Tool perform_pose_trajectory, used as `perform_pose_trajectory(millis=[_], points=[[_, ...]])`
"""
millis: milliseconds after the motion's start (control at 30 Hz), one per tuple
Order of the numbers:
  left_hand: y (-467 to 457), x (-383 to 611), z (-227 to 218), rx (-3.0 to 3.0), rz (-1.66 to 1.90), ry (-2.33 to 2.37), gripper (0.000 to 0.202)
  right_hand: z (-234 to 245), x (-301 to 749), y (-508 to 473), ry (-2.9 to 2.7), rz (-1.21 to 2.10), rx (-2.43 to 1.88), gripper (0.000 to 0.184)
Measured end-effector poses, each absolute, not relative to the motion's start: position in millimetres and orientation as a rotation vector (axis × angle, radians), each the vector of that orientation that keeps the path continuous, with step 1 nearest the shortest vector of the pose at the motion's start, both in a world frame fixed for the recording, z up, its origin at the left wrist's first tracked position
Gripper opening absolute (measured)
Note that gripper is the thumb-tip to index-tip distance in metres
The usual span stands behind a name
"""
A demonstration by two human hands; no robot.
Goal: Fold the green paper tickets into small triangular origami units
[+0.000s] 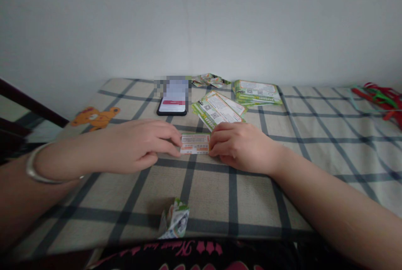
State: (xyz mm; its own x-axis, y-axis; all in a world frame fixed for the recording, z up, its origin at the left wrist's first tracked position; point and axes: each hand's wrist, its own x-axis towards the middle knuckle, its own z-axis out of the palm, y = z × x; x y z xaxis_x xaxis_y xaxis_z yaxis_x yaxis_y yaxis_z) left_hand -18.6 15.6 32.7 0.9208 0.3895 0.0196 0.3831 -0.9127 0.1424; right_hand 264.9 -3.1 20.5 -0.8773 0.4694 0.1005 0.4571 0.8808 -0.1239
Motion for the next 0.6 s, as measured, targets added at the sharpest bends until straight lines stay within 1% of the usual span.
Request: perform_pose_trajectory(millis=[300,400,467,600], points=[[31.6,-21.5,22.4,2.883,0.178,0.426,0.042,14.1,260.5,-0.3,-2.869,0.128,-0.659,0.017],[30.8,-17.9,18.0,2.900,0.231,0.420,0.036,12.0,257.8,-1.1,-2.858,0.118,-0.709,0.016],[29.4,-14.3,15.3,2.926,0.303,0.421,0.028,10.4,256.8,-0.8,-2.838,0.117,-0.710,0.015],[26.8,-7.9,11.6,2.937,0.391,0.485,0.020,8.6,256.5,1.6,-2.813,0.178,-0.677,0.009]])
